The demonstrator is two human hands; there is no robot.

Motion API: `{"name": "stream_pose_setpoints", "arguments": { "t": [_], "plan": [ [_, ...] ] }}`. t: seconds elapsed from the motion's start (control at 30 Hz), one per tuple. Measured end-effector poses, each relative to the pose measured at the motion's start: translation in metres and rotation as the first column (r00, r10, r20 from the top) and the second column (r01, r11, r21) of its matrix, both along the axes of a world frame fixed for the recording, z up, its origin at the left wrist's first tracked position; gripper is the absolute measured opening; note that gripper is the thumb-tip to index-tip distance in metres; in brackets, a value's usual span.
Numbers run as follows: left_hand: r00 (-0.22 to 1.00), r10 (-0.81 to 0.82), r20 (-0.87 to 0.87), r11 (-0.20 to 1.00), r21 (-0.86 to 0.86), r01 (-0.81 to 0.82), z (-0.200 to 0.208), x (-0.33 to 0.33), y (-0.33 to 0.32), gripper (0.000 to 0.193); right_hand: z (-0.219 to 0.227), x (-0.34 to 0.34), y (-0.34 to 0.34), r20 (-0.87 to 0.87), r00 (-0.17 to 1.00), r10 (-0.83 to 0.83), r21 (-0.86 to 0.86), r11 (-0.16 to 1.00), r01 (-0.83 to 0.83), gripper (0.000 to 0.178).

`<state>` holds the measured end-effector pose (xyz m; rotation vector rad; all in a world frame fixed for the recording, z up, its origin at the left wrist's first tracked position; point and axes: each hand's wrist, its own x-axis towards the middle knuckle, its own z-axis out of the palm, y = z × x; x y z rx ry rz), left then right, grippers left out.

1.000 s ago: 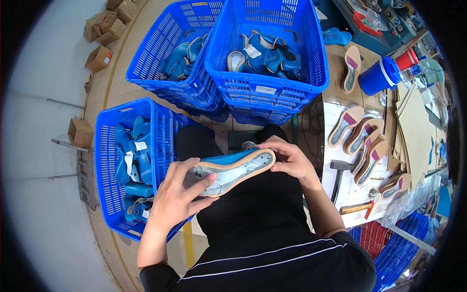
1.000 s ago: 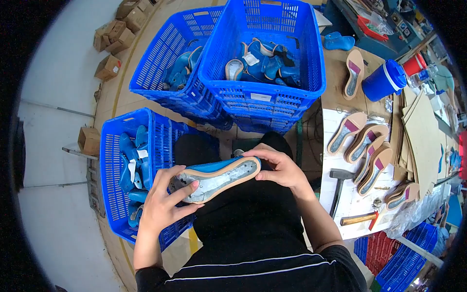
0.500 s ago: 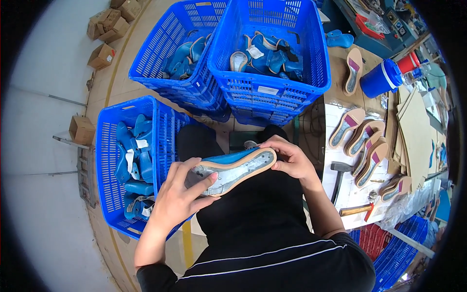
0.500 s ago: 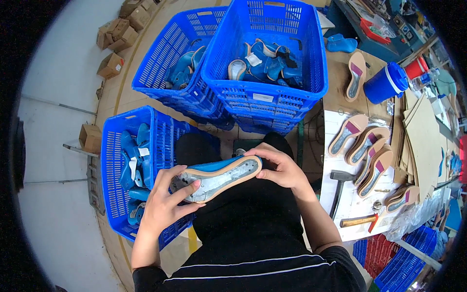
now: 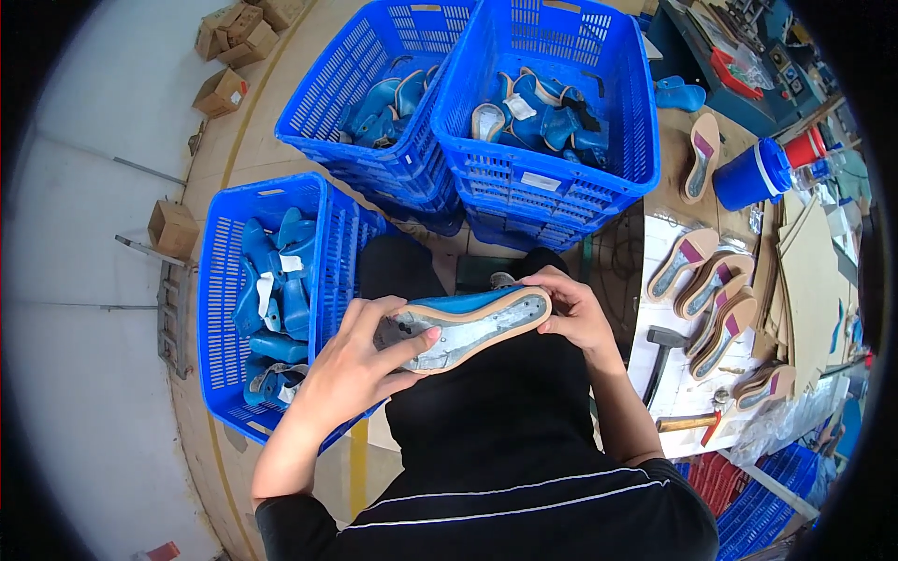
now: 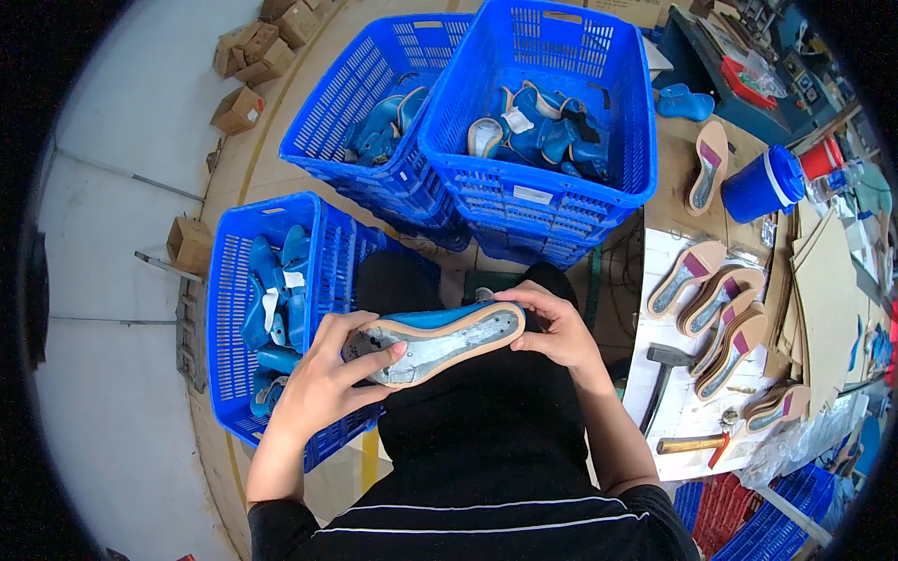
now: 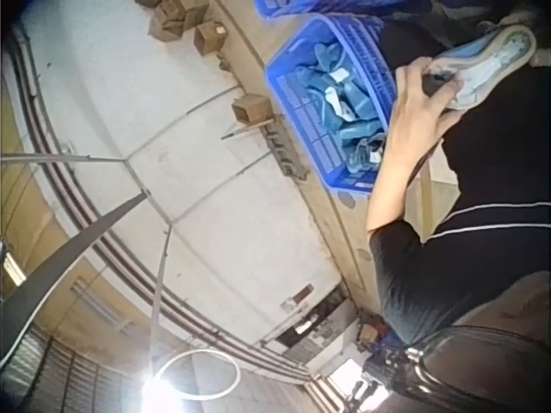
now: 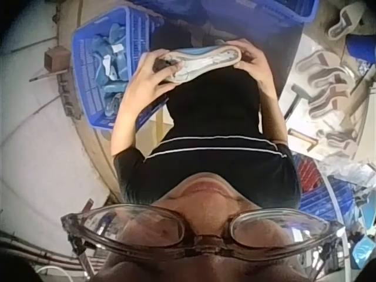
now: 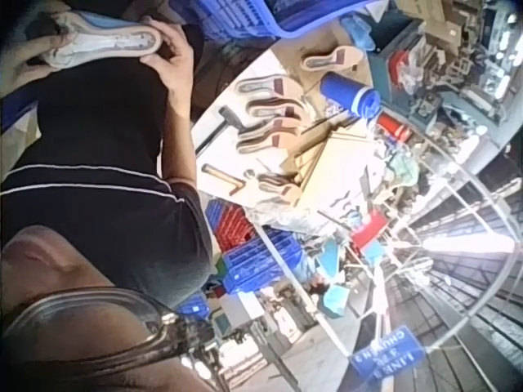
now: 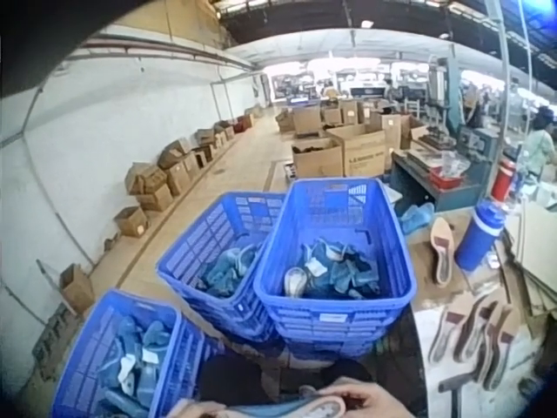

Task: Hammer the sole and edges of blue high-heeled shoes to ensure proper adhesion and shape.

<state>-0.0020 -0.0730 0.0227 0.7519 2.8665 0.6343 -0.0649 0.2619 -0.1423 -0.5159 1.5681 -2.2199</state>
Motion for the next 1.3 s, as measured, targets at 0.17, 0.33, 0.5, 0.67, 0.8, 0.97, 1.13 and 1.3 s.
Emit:
{"name": "stream_pose_setpoints", "arguments": {
  "t": [0.17,0.33,0.5,0.67,0.8,0.97,1.13,1.3],
  "plan": [
    [1.0,0.0,-0.001,1.0,-0.004,0.0,0.003,0.0,0.002,0.059,-0.003,0.001,-0.002,-0.014,1.0,-0.025,0.001,1.0,0.025,0.067],
    [1.0,-0.007,-0.023,1.0,-0.004,0.007,0.0,0.001,0.002,0.057,0.0,0.004,-0.004,-0.04,0.997,-0.059,0.006,0.998,0.06,0.068],
    [1.0,0.001,-0.028,1.0,0.006,-0.001,-0.003,0.0,0.005,0.058,-0.003,0.005,-0.003,-0.044,0.997,-0.068,0.001,0.998,0.068,0.068],
    [0.982,-0.12,-0.148,0.98,0.138,0.141,-0.02,-0.005,0.008,0.064,-0.015,0.006,-0.007,-0.018,0.996,-0.086,-0.102,0.991,0.083,0.068],
    [0.951,-0.12,-0.285,0.974,0.151,0.168,-0.051,0.006,0.018,0.063,-0.02,0.006,-0.009,0.044,0.993,-0.11,-0.114,0.987,0.114,0.067],
    [0.894,-0.062,-0.444,0.994,0.048,0.093,-0.078,0.012,0.02,0.095,-0.02,0.01,-0.011,0.07,0.987,-0.142,-0.077,0.986,0.148,0.064],
    [0.918,-0.075,-0.389,0.997,-0.004,0.08,-0.07,0.01,0.022,0.075,-0.029,0.023,-0.008,0.028,0.941,-0.338,-0.109,0.934,0.339,0.05],
    [0.917,-0.09,-0.388,0.99,-0.139,0.039,-0.067,0.014,0.027,0.05,-0.04,0.065,0.04,-0.088,0.595,-0.799,0.406,0.517,0.754,0.028]
  ]
}}
